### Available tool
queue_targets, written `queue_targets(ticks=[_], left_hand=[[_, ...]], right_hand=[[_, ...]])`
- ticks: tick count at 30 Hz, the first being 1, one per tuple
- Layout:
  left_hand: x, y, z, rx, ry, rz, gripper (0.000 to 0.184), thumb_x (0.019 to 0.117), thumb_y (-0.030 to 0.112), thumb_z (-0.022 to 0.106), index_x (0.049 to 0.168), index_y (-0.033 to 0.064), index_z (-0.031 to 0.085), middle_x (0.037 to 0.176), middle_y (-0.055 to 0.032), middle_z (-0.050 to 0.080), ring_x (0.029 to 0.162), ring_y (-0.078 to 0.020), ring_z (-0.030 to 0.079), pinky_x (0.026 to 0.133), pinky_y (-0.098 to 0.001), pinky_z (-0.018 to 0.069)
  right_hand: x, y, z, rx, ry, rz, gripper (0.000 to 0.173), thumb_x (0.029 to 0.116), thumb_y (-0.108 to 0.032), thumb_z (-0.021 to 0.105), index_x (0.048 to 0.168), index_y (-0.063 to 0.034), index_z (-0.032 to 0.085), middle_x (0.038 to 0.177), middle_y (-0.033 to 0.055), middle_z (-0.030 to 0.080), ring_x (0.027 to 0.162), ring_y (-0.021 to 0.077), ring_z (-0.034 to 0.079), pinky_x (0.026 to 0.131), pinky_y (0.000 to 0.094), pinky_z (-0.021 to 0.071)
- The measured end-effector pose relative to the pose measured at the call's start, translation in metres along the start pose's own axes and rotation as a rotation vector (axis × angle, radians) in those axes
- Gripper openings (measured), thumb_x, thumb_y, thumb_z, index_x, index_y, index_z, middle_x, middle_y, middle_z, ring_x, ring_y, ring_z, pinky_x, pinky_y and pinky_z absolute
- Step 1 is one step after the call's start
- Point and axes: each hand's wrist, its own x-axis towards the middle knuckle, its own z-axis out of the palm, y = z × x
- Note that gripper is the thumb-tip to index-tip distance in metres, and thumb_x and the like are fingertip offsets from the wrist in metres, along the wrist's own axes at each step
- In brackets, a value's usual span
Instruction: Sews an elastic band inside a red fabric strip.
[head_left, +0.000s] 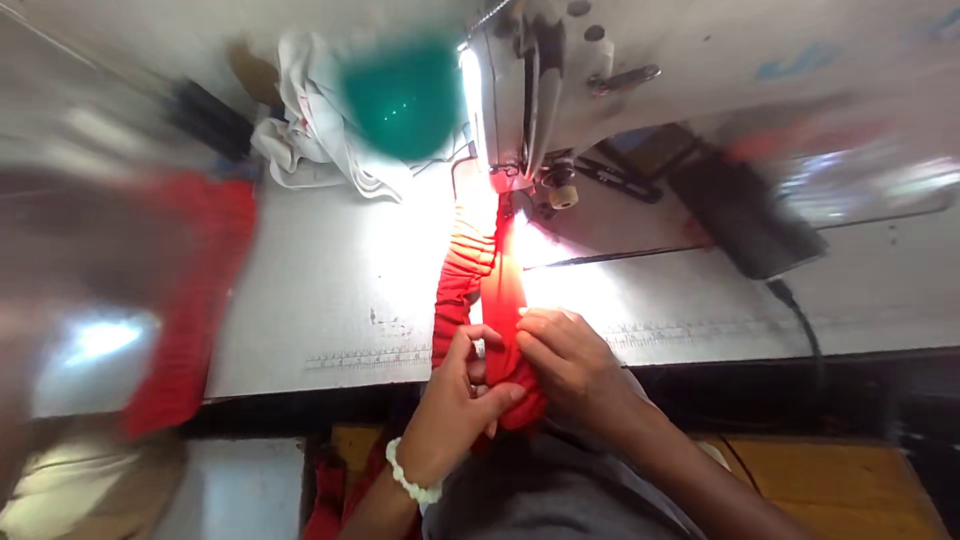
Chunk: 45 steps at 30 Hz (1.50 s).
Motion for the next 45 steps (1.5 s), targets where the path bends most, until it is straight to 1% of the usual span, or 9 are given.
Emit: queue_targets(ticks=[4,9,13,16,19,22,27,32,45], left_hand=[[-0.014,-0.013,-0.005,0.122,-0.038,0.014,0.028,0.0928,0.009,0.07,0.12,0.0092,0.066,0.094,0.0044,0.071,0.059,0.0037,0.058,0.052,-0.0135,0.0478],[-0.022,-0.013,-0.007,0.142,-0.015,-0.012,0.031,0.093,0.01,0.07,0.124,0.0105,0.064,0.081,0.005,0.069,0.051,0.0015,0.055,0.047,-0.015,0.0473],[-0.018,-0.012,-0.002,0.759,0.179,0.209,0.04,0.0927,0.021,0.071,0.13,0.0089,0.065,0.081,-0.0058,0.074,0.058,-0.017,0.068,0.054,-0.0334,0.0571],[-0.002,0.001,0.002,1.241,0.401,0.502,0.031,0.0978,0.036,0.059,0.1,0.0121,0.08,0.078,-0.0097,0.068,0.07,-0.029,0.068,0.057,-0.0416,0.0549],[0.039,0.016,-0.004,1.25,0.263,0.717,0.041,0.1027,0.024,0.05,0.074,0.0039,0.071,0.116,-0.0138,0.073,0.114,-0.0292,0.068,0.094,-0.0424,0.0539],[0.087,0.008,-0.02,1.248,0.138,0.89,0.031,0.1016,0.016,0.053,0.086,-0.0014,0.074,0.117,-0.0137,0.074,0.109,-0.0268,0.071,0.088,-0.039,0.0575],[0.096,-0.007,-0.039,1.277,0.145,0.945,0.032,0.1046,0.026,0.051,0.123,0.0132,0.074,0.131,-0.0068,0.07,0.121,-0.0264,0.064,0.094,-0.0418,0.0515],[0.094,-0.009,-0.046,1.264,0.109,0.948,0.033,0.1061,0.027,0.049,0.126,0.0145,0.073,0.139,-0.0043,0.067,0.136,-0.0224,0.056,0.114,-0.0439,0.0412],[0.093,-0.004,-0.037,1.31,0.137,0.828,0.038,0.1064,0.035,0.046,0.131,0.0198,0.071,0.143,-0.0017,0.063,0.14,-0.0236,0.053,0.112,-0.0486,0.0409]], right_hand=[[0.0,-0.002,-0.001,-0.004,-0.032,-0.011,0.02,0.0962,0.0,0.054,0.096,-0.0072,0.072,0.103,0.0118,0.076,0.107,0.027,0.071,0.087,0.036,0.0561],[0.001,-0.004,-0.001,-0.01,-0.039,-0.018,0.021,0.0973,0.0,0.053,0.096,-0.0078,0.072,0.104,0.0119,0.075,0.108,0.027,0.07,0.087,0.0356,0.0555],[0.002,-0.003,-0.001,-0.025,-0.035,-0.056,0.021,0.0968,0.001,0.053,0.096,-0.0064,0.072,0.101,0.0117,0.076,0.105,0.0265,0.072,0.087,0.0345,0.0566],[0.003,-0.002,-0.001,-0.036,-0.038,-0.083,0.02,0.0972,0.0,0.054,0.096,-0.0055,0.073,0.1,0.0115,0.076,0.104,0.0261,0.072,0.09,0.0336,0.0563],[0.003,-0.003,0.001,-0.035,-0.006,-0.092,0.018,0.0964,-0.001,0.056,0.091,-0.0039,0.074,0.096,0.0124,0.076,0.099,0.0259,0.073,0.088,0.0334,0.0568],[0.003,-0.003,-0.001,-0.053,-0.021,-0.092,0.018,0.0981,-0.003,0.055,0.093,-0.0044,0.072,0.097,0.012,0.076,0.1,0.0258,0.073,0.091,0.0349,0.0565],[0.002,-0.006,-0.003,-0.064,-0.042,-0.043,0.019,0.0974,-0.002,0.053,0.094,-0.0065,0.072,0.104,0.0123,0.075,0.11,0.0283,0.07,0.097,0.0399,0.0541],[0.006,-0.008,-0.005,-0.079,-0.043,-0.055,0.021,0.0982,-0.002,0.051,0.094,-0.0085,0.07,0.1,0.0097,0.075,0.108,0.0254,0.071,0.098,0.04,0.0524],[0.009,0.007,-0.012,-0.115,-0.085,-0.049,0.02,0.0996,-0.003,0.052,0.095,-0.0067,0.071,0.099,0.0093,0.076,0.105,0.0232,0.072,0.097,0.0365,0.0523]])
